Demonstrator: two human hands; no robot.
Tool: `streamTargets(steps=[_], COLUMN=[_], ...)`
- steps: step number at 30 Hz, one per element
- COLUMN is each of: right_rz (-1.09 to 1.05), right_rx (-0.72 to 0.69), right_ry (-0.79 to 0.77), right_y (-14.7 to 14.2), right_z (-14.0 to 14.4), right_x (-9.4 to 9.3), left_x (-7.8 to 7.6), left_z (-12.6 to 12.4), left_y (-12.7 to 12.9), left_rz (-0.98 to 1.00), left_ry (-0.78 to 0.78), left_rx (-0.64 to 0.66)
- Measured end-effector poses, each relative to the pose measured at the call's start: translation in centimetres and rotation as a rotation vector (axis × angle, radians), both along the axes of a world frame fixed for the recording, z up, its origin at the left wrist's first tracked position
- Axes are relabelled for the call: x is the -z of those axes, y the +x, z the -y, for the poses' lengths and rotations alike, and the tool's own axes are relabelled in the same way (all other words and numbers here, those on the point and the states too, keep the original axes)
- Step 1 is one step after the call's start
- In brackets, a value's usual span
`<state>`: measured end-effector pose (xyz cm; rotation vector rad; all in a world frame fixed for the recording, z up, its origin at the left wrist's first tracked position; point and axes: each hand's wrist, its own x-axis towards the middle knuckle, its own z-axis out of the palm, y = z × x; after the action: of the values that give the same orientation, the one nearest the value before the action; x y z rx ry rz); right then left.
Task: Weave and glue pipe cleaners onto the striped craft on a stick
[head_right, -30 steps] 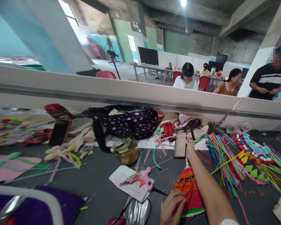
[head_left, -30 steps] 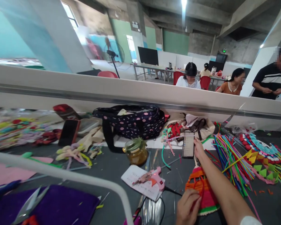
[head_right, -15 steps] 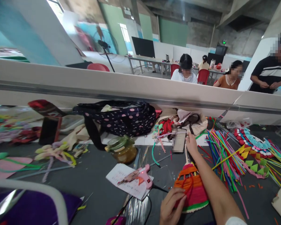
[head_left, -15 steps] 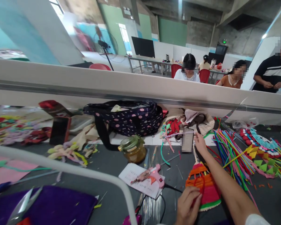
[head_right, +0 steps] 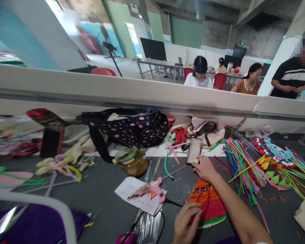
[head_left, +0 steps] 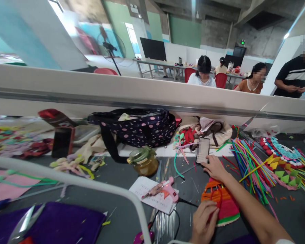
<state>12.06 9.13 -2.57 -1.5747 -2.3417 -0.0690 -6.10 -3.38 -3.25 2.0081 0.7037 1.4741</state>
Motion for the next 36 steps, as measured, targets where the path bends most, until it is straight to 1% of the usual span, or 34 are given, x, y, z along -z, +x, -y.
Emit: streamTargets(steps=[3,10,17,21,25,30,36], right_rz=[0.018,-0.082,-0.172,-0.183,-0.168,-0.158,-0.171], right_rx=[0.026,0.133,0.234,0.241,0.234,0.274,0.310], right_ry=[0.021,0.071,0.121,0.118,0.102,0.096,0.096], right_y=[0.1,0.3,1.4,1.5,0.8,0.0,-0.2], right_z=[-0.7,-2.1,-1.6,-0.8,-0.4,-1.1,-2.0], right_x=[0.2,0.9,0.9,1.2,1.5,1.4,1.3], left_x=[-0.1,-0.2,-0.3,-0.4,-0.5,-0.3,-0.2], left_z=[0.0,0.0,0.0,0.0,0.0,0.1,0.1], left_y=[0.1,0.1,0.1,0.2,0.2,0.2,0.1], left_rz=[0.005,0.025,0.008,0.021,0.032,0.031,0.021], left_ry=[0.002,0.012,0.000,0.000,-0.003,0.002,-0.015], left_rx=[0.014,0.015,0.007,0.009,0.004,0.014,0.022])
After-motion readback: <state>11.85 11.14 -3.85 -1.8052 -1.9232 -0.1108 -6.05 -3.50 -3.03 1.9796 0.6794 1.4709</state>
